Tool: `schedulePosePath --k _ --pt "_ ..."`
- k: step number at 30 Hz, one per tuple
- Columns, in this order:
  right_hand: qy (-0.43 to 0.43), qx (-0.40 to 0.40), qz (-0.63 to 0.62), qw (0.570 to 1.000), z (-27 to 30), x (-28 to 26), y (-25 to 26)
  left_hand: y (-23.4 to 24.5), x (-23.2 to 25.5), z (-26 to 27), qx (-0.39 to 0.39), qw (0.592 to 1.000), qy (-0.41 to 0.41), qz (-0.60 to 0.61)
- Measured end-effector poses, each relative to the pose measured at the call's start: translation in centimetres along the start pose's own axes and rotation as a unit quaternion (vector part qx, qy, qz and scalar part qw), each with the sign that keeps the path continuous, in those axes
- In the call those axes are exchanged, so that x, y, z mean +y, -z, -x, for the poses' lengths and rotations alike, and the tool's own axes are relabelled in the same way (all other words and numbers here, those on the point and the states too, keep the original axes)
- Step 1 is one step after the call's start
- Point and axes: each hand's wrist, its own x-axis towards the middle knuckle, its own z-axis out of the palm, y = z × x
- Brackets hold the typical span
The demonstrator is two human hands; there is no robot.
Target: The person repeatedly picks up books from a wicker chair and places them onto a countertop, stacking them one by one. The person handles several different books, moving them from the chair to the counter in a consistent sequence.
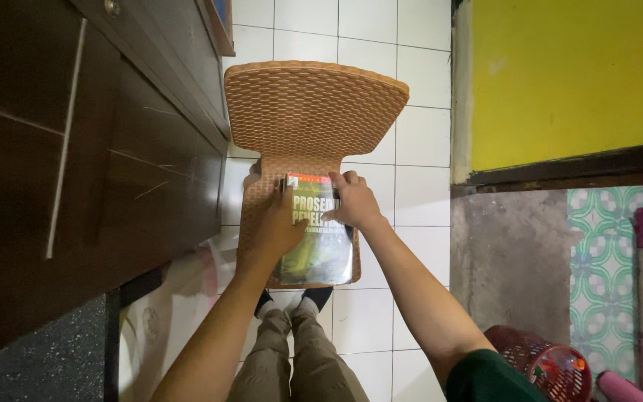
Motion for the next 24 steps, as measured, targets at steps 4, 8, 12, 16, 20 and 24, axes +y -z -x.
schedulePosePath --k 4,8,12,16,20,24 --pt "0.013 0.048 0.02 0.999 0.0 -0.8 0.3 -2.5 -2.5 0.1 0.031 0.999 -0.026 0.026" --pt "-0.023 0.066 -0.098 0.993 0.0 -0.4 0.2 -3.1 -2.9 0.0 0.046 0.997 -0.009 0.065" --pt "-0.01 0.081 -0.134 0.988 0.4 -0.5 1.5 -1.1 -0.8 0.4 0.064 0.996 -0.005 0.067" --pt "-0.007 0.072 -0.148 0.986 3.7 -2.8 4.7 2.0 2.6 1.8 0.069 0.996 0.057 -0.011" --pt "0.039 0.1 -0.172 0.979 8.7 -5.5 8.8 4.5 4.6 4.3 0.146 0.988 -0.033 0.03" --pt "0.042 0.099 -0.204 0.973 14.2 -8.6 13.3 6.9 7.2 7.0 0.041 0.967 0.055 0.244"
